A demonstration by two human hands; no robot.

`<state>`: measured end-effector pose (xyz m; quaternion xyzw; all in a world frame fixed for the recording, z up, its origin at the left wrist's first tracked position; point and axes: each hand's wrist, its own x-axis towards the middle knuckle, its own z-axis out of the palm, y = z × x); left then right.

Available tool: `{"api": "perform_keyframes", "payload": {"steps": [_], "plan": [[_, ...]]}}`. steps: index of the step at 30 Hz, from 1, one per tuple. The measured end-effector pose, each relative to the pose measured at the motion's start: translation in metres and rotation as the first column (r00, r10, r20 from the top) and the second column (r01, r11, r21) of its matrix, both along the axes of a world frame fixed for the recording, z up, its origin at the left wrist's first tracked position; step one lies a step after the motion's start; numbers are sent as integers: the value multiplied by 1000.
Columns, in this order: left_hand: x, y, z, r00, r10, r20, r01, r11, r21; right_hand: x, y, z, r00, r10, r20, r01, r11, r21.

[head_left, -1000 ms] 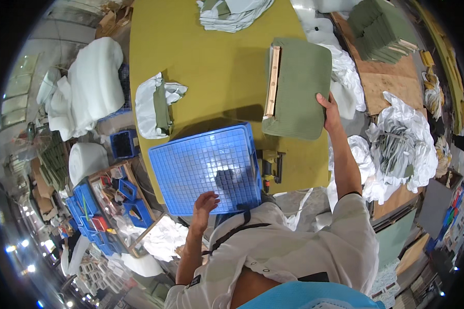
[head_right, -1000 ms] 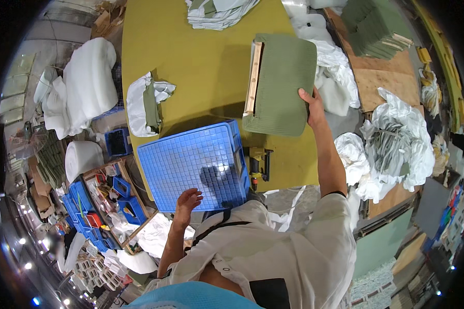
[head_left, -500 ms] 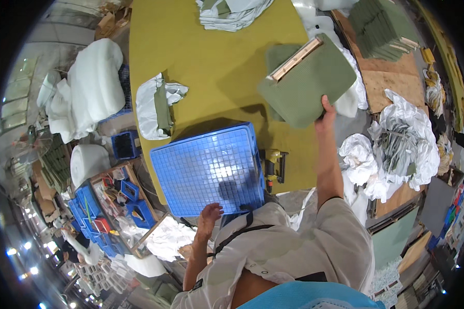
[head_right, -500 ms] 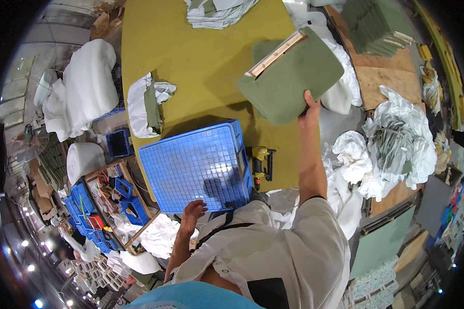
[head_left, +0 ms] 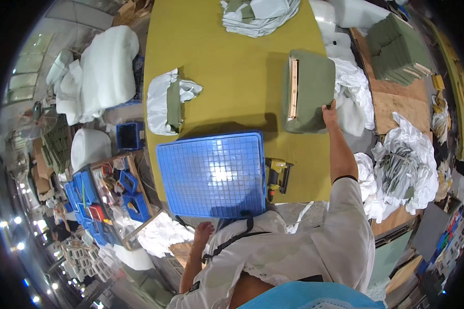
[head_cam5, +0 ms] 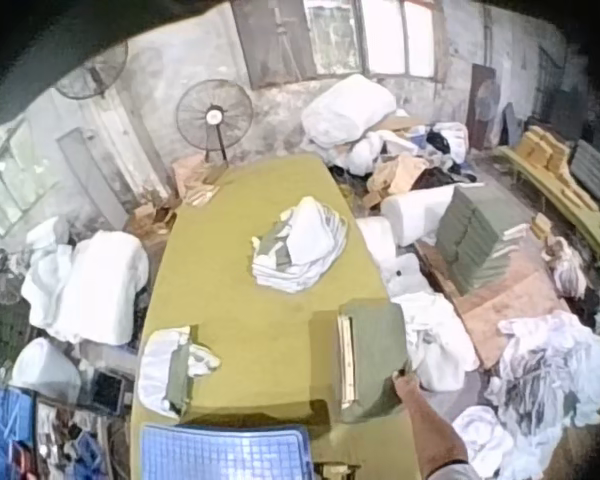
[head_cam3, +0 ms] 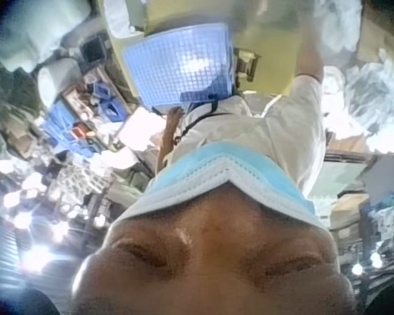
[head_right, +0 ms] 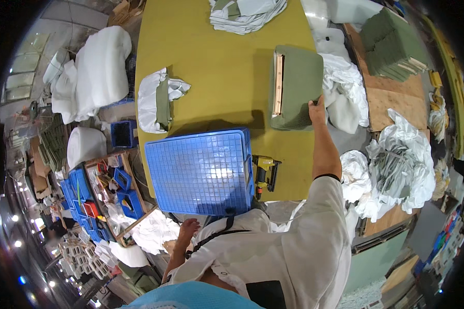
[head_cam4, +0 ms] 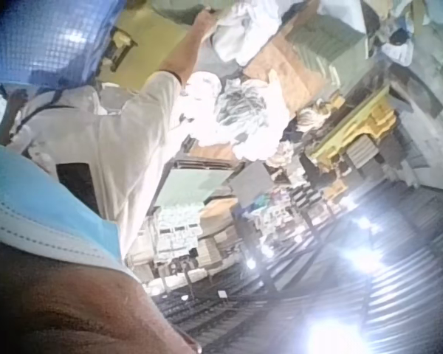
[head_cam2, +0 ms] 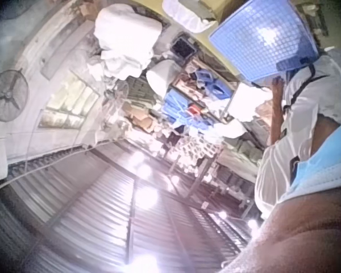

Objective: Fitting green fabric covers onto foam pads and securing them to wooden bases using a pneumatic stapler.

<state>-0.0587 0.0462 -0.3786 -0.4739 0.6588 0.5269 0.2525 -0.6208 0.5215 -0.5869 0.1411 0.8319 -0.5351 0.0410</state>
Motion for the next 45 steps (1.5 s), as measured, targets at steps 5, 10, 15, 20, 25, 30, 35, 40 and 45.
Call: {"api": "perform_keyframes", "payload": {"steps": [5,10,15,20,25,30,35,40,45], "plan": [[45,-4,-19,995,-55,85,58,998,-26,6,25,-22,996,56,65,-70,968,242],[72,-3,-39,918,-396,-31,364,870,-332,18,25,-32,958,225,177,-223,974,-26],[79,10,-27,999,-35,-37,23,962,-273,41,-1,6,937,204,282,-335,749,572],[134,28,-31,980,170,-102,-189,959,-212,72,-9,39,868,308,389,-441,839,319],[227,27,-69,888,428,-169,-452,880,-147,77,-12,22,504,789,351,-862,436,259],[327,3,-89,688,719,-98,-725,688,-42,111,-96,50,793,404,456,-522,837,167],[442,-19,-115,555,827,-92,-830,557,4,231,-250,119,756,556,345,-634,753,174],[547,-7,-147,97,975,-199,-993,107,39,335,-390,168,589,765,260,-808,565,166],[613,46,-145,-481,845,-233,-876,-464,129,403,-556,185,324,914,243,-934,269,235]]}}
